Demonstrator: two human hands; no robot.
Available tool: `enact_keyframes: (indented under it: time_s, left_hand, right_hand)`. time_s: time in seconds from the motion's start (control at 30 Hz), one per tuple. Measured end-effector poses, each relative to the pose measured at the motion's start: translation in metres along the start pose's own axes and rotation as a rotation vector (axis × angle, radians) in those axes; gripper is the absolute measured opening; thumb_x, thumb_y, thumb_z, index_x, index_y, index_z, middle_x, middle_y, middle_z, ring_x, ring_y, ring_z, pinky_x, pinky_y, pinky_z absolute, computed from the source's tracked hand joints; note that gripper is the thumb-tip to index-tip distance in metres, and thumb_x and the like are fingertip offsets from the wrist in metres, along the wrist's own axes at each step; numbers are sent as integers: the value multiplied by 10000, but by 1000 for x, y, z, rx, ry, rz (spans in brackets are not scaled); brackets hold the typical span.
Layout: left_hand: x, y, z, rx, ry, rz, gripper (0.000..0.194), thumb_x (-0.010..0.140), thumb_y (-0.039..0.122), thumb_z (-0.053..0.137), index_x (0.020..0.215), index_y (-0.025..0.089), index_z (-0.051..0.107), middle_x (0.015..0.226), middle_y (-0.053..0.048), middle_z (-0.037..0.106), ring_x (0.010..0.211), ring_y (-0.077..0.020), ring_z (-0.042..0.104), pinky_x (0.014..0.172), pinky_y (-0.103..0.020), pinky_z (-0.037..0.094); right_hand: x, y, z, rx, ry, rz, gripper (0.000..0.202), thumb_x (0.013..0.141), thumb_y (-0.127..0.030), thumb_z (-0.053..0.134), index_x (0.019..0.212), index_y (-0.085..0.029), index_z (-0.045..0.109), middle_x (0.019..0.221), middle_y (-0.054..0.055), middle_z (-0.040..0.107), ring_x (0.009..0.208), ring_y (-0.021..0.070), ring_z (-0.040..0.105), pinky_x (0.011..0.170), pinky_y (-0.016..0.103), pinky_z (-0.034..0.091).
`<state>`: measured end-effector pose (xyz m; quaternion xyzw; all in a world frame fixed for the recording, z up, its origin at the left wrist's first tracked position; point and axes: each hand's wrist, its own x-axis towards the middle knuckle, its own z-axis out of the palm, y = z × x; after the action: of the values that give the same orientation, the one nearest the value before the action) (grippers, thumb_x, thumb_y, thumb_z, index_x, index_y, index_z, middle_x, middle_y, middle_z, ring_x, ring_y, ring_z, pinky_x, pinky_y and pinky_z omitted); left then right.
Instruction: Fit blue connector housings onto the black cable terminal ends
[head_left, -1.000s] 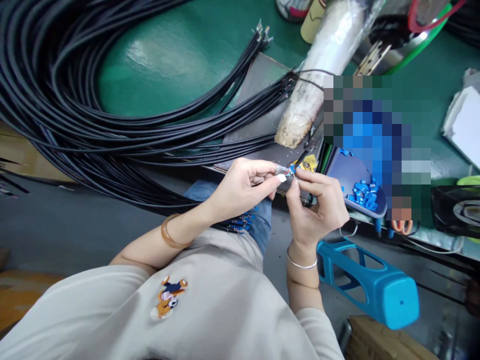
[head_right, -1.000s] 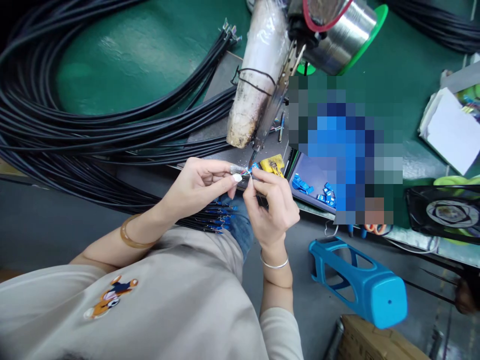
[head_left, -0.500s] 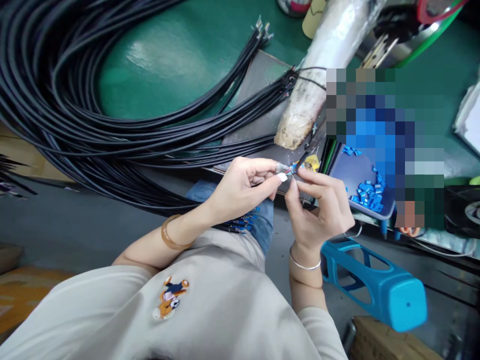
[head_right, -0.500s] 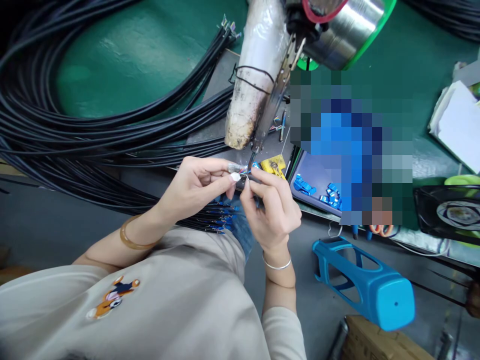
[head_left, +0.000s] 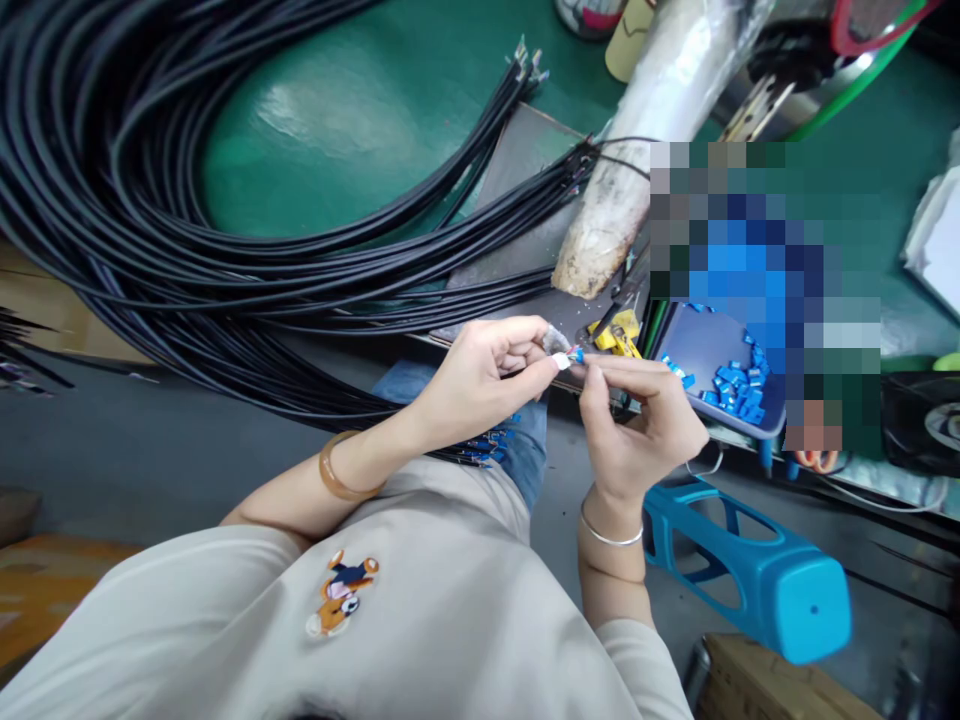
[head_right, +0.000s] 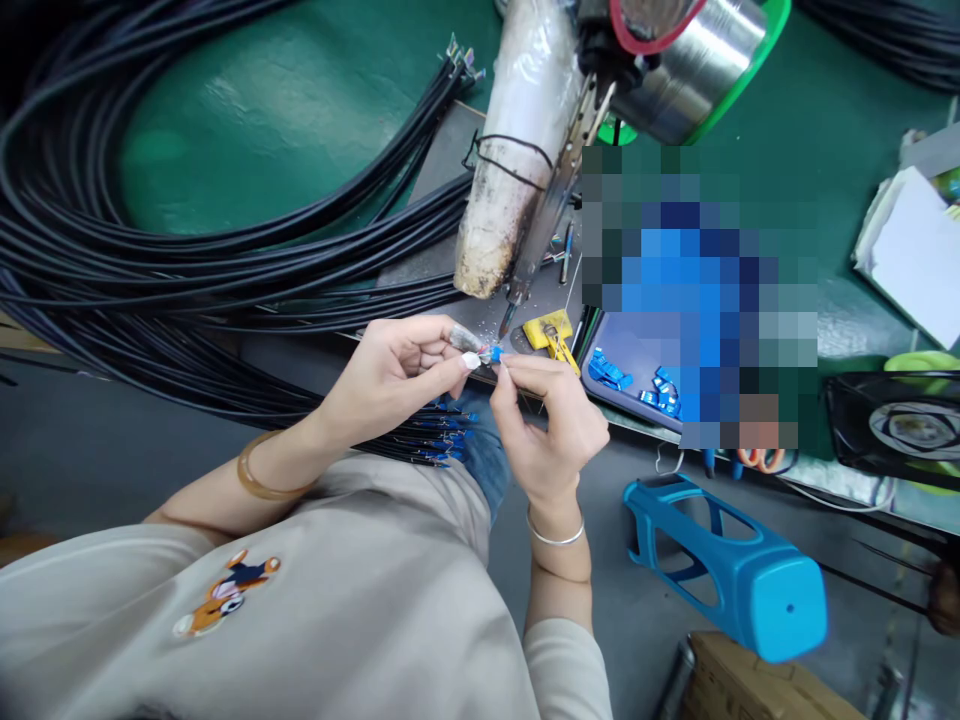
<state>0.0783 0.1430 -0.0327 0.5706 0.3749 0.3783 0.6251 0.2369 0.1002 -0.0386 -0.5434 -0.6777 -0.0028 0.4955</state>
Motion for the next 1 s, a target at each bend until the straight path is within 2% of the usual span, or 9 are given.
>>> enact_keyframes:
  time_s: [0.13,0.33,0.4,0.47,0.53,0.6,0.73,0.83,1.0]
  left_hand:
    - [-2,1,-1,6,-54,-2,195,892,262,597,746,139,561,581,17,527,511,-62,470,495,-185,379]
    - [-4,1,-1,4,-55,50,164,888,245,593,765,142,552,598,47,424,516,-48,359,474,-181,298]
    - [-4,1,-1,35,-49,50,160,888,244,587,770,136,579,593,51,386,517,-49,319,468,-187,268]
    - [-4,1,-1,61,-42,48,148,889,240,581,800,128,613,597,47,383,523,-53,313,473,-193,264]
    - [-4,0,-1,79,-29,59,142,889,239,578,829,125,637,607,41,400,529,-57,323,483,-195,274]
    - [-3,-1,-1,99,-12,79,143,890,240,578,844,125,651,618,33,427,537,-60,340,493,-198,289]
    - [-2,-3,1,133,15,121,161,895,246,573,835,124,660,641,11,492,556,-71,397,518,-203,330]
    - [0,-3,2,152,10,120,166,893,248,574,845,119,666,645,3,519,565,-78,426,530,-207,352]
    - [3,-3,3,148,6,92,155,891,239,575,839,124,665,642,6,533,556,-77,428,529,-205,364]
  right_hand:
    - [-1,-3,-5,25,-29,31,137,823,-105,694,871,-219,637,905,11,779,868,186,770,667,277,622]
    - [-5,-6,-4,-11,-8,-49,169,813,-77,704,908,-215,679,889,-4,786,757,155,765,689,261,625]
    - [-4,-4,-4,51,124,25,133,842,-113,680,924,-218,691,819,-20,763,623,132,729,537,229,577]
    - [-2,-1,-5,178,332,39,108,850,-176,681,950,-212,697,702,-53,688,427,79,607,361,191,435]
    - [1,1,-6,265,442,25,164,861,-205,670,1025,-209,677,656,-71,646,345,48,515,295,175,326]
    - [2,0,-6,268,400,61,207,897,-171,621,1099,-215,627,731,-52,704,399,64,585,323,169,387]
    - [-3,-6,-4,174,182,193,149,903,-119,619,1025,-203,604,942,11,775,755,164,771,656,291,654]
    - [-8,-6,-1,117,14,240,95,872,-154,678,946,-185,627,1064,71,774,876,193,776,717,295,656]
    - [-8,-2,3,7,-2,145,75,871,-170,671,916,-191,616,1077,83,775,957,215,767,741,306,653]
